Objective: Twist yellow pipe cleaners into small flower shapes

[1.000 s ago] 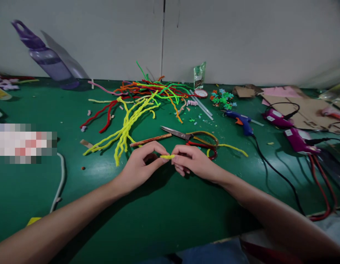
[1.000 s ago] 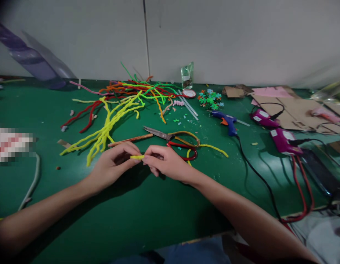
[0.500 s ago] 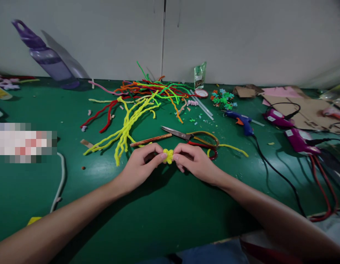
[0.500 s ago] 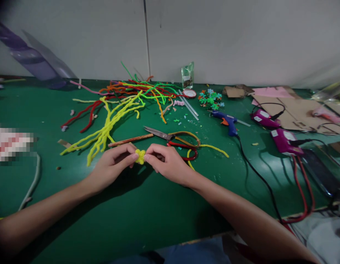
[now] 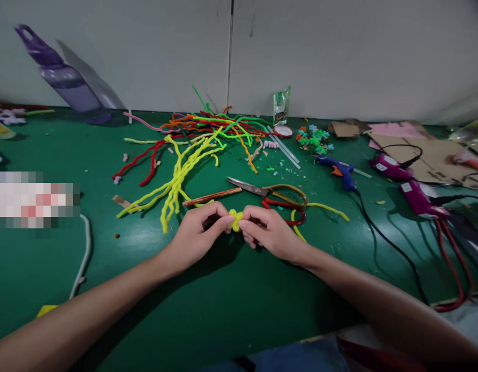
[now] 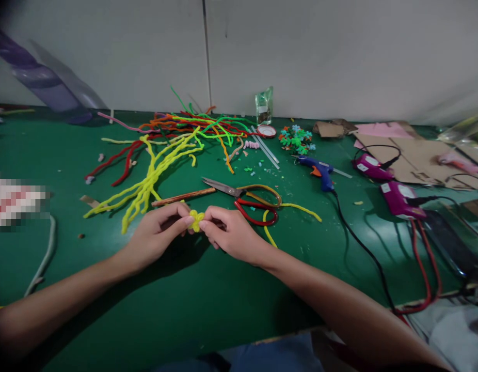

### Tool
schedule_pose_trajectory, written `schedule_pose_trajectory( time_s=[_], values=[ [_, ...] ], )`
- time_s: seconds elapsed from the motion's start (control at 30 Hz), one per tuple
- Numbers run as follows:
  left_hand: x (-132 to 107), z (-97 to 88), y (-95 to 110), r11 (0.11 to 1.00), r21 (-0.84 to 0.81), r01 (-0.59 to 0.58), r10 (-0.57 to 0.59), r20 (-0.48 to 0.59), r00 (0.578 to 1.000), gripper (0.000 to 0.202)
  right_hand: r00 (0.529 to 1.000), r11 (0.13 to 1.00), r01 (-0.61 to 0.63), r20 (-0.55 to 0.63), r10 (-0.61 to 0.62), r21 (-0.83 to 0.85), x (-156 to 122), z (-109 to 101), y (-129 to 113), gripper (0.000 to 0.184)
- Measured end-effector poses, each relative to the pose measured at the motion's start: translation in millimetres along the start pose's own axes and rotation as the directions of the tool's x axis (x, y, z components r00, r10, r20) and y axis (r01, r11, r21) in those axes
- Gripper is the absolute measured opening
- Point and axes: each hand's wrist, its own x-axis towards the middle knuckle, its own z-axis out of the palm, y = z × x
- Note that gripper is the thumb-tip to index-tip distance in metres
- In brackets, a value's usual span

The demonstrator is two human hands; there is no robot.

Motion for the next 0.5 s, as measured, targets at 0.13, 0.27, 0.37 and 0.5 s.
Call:
schedule_pose_trajectory(
  time_s=[0.13,0.27,0.37,0.5],
  values=[
    [-0.1,1.0,-0.3,1.000,0.014,0.006,-0.006,0.006,1.000,0.025,1.000,0.999,-0.021,0.012,0.021,0.041,-0.4,-1.3,-1.0,0.023],
    [0.2,0.7,0.1,1.000,0.030,0.004,-0.004,0.009,1.000,0.025,0.998,0.998,-0.045,0.036,0.043,0.039,0.2,-2.4,-4.1,0.029],
    [0.3,-1.0,1.2,0.999,0.050,0.006,-0.008,0.029,1.000,0.030,0.999,0.999,-0.040,0.026,0.040,0.008,0.9,-3.1,-5.0,0.028],
    [0.4,-1.8,1.5,0.999,0.039,-0.013,0.011,0.065,0.998,0.027,1.000,0.999,-0.029,0.010,0.028,0.018,1.2,-4.3,-3.1,0.027]
  ],
)
